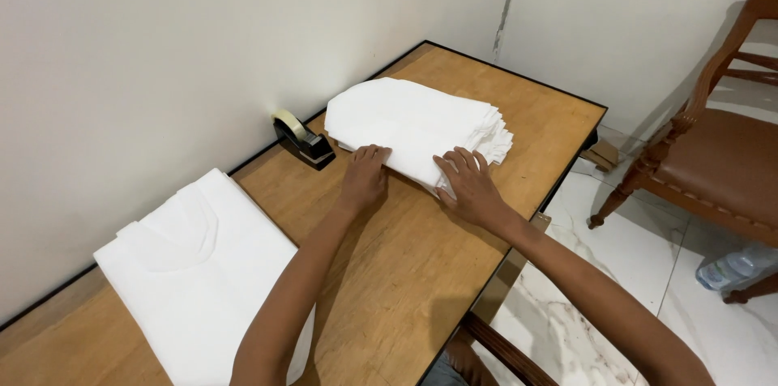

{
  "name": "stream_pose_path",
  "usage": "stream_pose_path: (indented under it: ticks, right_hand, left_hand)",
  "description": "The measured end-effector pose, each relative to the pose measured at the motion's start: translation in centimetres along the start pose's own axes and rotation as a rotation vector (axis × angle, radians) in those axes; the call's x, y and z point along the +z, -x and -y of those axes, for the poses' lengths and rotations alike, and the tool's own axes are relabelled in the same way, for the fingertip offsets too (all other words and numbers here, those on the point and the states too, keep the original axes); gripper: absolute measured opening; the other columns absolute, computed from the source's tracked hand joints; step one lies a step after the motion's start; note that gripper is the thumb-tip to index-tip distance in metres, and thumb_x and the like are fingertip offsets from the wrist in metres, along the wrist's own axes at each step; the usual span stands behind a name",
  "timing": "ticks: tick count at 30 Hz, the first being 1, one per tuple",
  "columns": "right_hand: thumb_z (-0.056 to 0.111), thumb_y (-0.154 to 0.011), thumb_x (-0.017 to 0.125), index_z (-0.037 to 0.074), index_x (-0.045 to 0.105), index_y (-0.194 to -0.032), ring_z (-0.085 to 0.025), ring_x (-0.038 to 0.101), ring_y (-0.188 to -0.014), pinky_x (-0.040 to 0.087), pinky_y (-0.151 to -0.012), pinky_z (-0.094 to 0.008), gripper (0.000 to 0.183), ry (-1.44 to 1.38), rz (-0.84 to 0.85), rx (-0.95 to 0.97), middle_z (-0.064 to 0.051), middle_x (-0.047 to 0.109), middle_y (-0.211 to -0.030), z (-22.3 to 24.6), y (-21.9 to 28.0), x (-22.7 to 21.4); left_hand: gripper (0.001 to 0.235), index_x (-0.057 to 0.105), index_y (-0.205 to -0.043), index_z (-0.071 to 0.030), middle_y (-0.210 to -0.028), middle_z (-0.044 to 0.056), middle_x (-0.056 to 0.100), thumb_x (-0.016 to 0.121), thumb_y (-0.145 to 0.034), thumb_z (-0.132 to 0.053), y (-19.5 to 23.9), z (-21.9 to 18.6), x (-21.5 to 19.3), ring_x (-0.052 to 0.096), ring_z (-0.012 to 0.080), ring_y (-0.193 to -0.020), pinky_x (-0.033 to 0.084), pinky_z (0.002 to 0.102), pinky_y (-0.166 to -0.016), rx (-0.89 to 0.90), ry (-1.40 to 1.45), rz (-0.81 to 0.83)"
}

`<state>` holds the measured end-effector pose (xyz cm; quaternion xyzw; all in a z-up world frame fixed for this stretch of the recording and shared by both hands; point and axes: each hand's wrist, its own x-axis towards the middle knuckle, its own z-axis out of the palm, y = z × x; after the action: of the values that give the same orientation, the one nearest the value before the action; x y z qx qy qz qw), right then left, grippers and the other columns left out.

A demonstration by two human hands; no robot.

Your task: Folding white plastic bags and placing them into clear plastic sleeves for packaging.

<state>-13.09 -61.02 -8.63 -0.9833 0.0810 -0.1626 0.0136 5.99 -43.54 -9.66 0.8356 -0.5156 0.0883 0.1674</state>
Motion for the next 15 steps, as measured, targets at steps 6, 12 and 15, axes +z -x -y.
stream_pose_path:
  ticks: [6, 12, 15]
  right_hand:
    - [0.010, -0.085, 0.064, 0.013, 0.060, -0.124, -0.030, 0.048, -0.122, 0.029, -0.113, -0.052, 0.039, 0.074, -0.037, -0.045, -0.006, 0.051, -0.109, -0.3, -0.2, 2.3]
    - [0.006, -0.096, 0.054, 0.013, 0.062, -0.120, -0.030, 0.063, -0.113, 0.040, -0.107, -0.053, 0.026, -0.049, -0.084, -0.072, -0.007, 0.059, -0.109, 1.5, 0.6, -5.9]
    - [0.011, -0.099, 0.055, 0.016, 0.060, -0.122, -0.028, 0.068, -0.102, 0.045, -0.102, -0.054, 0.024, -0.052, -0.216, -0.135, -0.002, 0.062, -0.099, 1.5, 0.3, -8.0]
  left_hand:
    - [0.027, 0.068, -0.116, -0.017, -0.102, 0.002, 0.061, 0.061, -0.090, -0.010, -0.5, 2.3, 2.0, 0.060, 0.0216, -0.110, 0.042, 0.041, -0.107, 0.086, -0.021, -0.062]
    - [0.023, 0.072, -0.109, -0.012, -0.095, 0.009, 0.066, 0.062, -0.089, -0.003, 2.1, -1.1, -4.2, 0.064, 0.0281, -0.100, 0.049, 0.046, -0.098, 0.080, 0.384, -0.106]
    - [0.017, 0.070, -0.109, -0.014, -0.096, 0.007, 0.067, 0.061, -0.094, -0.010, 3.2, -2.6, -7.0, 0.064, 0.0271, -0.102, 0.051, 0.044, -0.096, 0.090, 0.507, -0.172]
